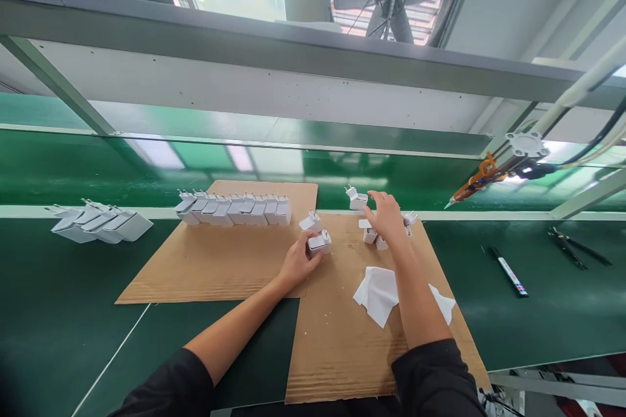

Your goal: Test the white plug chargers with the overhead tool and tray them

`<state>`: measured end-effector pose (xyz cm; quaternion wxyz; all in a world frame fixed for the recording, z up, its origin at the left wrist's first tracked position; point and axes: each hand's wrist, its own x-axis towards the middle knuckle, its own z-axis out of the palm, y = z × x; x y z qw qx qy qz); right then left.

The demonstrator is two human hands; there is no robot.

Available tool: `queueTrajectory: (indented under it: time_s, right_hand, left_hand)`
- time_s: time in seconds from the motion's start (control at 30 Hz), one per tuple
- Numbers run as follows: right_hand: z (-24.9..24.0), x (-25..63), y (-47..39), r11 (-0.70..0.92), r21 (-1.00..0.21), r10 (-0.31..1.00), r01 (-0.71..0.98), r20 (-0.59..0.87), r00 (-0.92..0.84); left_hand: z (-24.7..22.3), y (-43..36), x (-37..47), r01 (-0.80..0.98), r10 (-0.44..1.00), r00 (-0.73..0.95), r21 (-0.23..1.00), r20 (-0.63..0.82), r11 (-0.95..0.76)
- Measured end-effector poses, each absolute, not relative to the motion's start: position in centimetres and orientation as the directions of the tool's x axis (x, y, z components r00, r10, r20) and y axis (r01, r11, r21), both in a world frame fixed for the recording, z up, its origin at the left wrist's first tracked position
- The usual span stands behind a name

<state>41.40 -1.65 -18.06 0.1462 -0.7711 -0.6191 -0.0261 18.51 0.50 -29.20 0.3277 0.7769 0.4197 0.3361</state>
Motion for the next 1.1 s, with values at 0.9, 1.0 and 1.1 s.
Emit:
queueTrajectory:
  time_s: [0.9, 1.0, 1.1]
  right_hand:
    - [-20.4, 34.3, -8.4, -0.281, -0.008, 0.952, 0.960, -0.129, 0.278]
    - [-21.1, 34.0, -10.0, -0.323, -0.068, 0.942, 0.944, -0.117, 0.314]
    - [-20.5, 35.0, -11.3, -0.309, -0.163, 0.950, 0.937, -0.099, 0.296]
  left_hand:
    - [-29.0, 0.0, 18.9, 0.404, 0.738, 0.350, 0.618, 0.577, -0.675]
    - [-28.2, -1.4, 18.9, 0.410, 0.658, 0.363, 0.521, 0.660, -0.749]
    - [-27.6, -2.8, 18.9, 0.351, 0.678, 0.497, 0.590, 0.541, -0.727]
